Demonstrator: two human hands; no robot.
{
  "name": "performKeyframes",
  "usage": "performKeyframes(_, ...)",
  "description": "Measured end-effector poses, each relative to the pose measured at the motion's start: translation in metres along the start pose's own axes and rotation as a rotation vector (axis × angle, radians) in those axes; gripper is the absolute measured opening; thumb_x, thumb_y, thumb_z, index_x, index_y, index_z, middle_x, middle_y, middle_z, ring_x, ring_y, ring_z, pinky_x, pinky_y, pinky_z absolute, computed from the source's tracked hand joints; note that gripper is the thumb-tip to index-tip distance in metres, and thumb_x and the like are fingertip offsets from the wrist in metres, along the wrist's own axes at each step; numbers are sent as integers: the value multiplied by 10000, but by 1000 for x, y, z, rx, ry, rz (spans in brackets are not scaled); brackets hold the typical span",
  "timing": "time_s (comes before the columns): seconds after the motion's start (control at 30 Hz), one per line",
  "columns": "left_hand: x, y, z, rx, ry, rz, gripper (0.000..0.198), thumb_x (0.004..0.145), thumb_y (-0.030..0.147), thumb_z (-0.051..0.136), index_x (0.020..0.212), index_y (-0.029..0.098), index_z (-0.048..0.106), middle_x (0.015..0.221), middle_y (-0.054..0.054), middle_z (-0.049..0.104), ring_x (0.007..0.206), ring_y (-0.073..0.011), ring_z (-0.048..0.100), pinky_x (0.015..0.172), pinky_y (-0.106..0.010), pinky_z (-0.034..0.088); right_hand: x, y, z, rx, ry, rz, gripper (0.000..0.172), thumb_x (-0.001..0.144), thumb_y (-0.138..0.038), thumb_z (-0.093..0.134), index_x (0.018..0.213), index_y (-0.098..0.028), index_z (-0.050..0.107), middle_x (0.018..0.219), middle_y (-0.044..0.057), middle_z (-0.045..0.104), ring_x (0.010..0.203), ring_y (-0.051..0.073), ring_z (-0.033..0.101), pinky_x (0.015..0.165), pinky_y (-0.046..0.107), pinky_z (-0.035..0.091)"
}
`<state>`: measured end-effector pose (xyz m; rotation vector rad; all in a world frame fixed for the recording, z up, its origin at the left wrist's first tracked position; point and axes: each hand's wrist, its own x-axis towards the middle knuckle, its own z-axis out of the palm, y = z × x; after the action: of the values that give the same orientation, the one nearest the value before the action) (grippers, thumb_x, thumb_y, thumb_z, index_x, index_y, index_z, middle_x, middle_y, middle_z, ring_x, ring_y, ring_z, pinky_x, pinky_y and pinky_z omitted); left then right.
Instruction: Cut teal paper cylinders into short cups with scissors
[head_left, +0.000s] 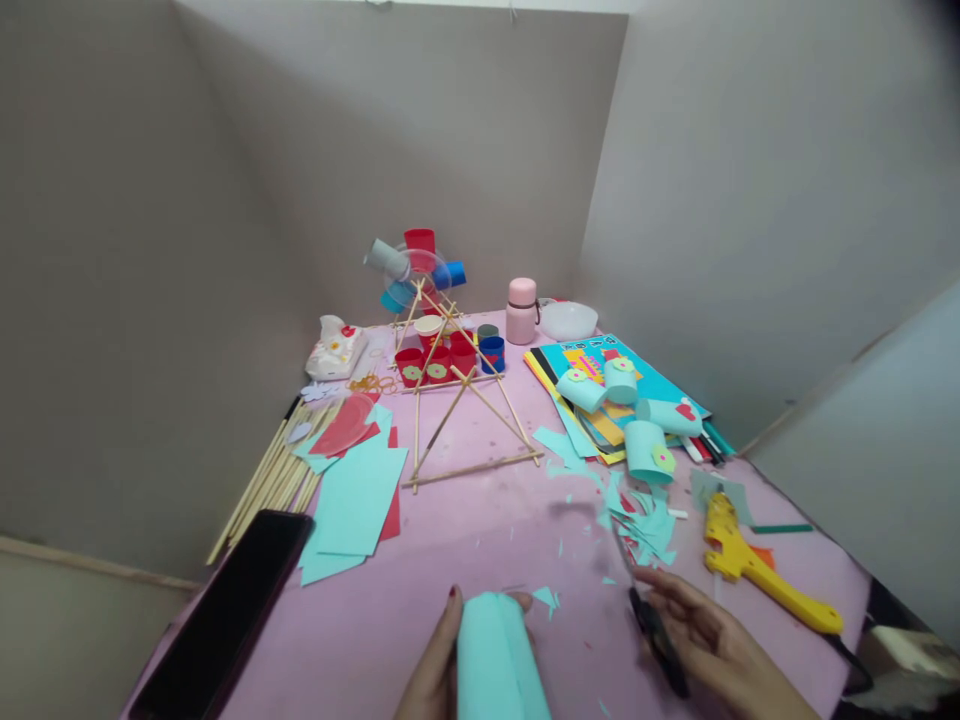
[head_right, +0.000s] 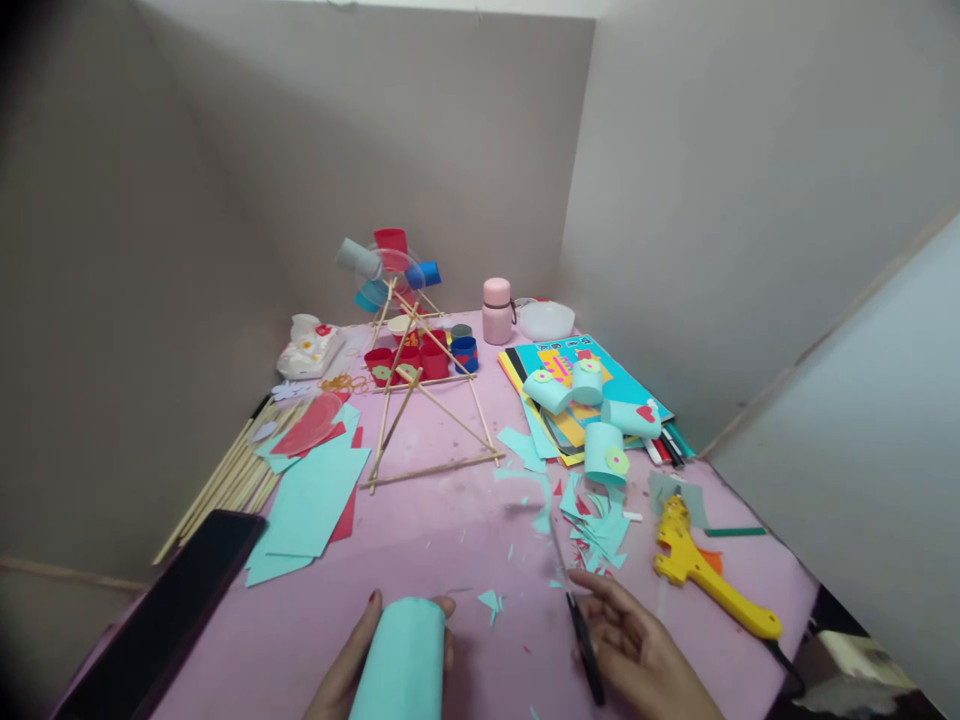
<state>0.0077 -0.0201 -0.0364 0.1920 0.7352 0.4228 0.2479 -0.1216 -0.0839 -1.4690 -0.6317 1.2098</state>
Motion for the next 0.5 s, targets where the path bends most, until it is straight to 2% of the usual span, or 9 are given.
performKeyframes(0.1,0,-1,0,27,24,0,507,832,526,509,1100,125,665,747,-65,714,676,-118,629,657,-193,443,-7,0,8,440,-70,163,469,649,-450,775,1052,-254,639,683,-11,606,558,107,536,532,212,430)
performKeyframes(0.2,2,-2,-1,31,40,-11,510,818,539,524,1088,133,671,730,-59,712,656,-112,624,642,-192,439,-8,2,16,604,-132,236,316,639,-368,809,876,-202,684,618,-12,608,480,69,507,488,176,410)
performKeyframes(0.27,2,-2,-2,45,51,-17,516,795,552,549,1051,127,688,725,-67,719,646,-116,630,633,-195,440,-7,1,19,661,-138,255,305,643,-311,816,900,-221,677,728,19,678,599,104,606,567,194,458)
performKeyframes(0.33,1,-2,-1,64,55,-20,523,763,554,589,1028,117,698,724,-76,724,638,-122,636,628,-197,443,-6,-4,18,732,-176,266,420,626,-286,827,1008,-256,655,911,47,706,795,160,654,674,243,491)
performKeyframes(0.37,0,-1,-1,68,60,-26,523,750,548,610,1026,113,699,727,-78,727,647,-128,641,631,-198,446,-5,-6,16,787,-227,280,445,624,-294,826,1032,-264,650,927,42,705,814,164,656,686,250,495)
performKeyframes(0.43,-2,-1,2,62,80,-42,531,744,541,620,1036,103,695,738,-78,729,676,-142,653,648,-207,454,-5,-10,13,925,-372,330,398,655,-386,792,1006,-245,668,768,1,691,634,107,635,577,200,480)
performKeyframes(0.5,-3,-1,4,54,100,-59,531,763,542,598,1036,97,694,732,-74,727,681,-146,657,649,-211,457,-6,-10,13,994,-457,380,363,700,-483,730,941,-216,686,605,-39,623,466,60,547,446,148,409)
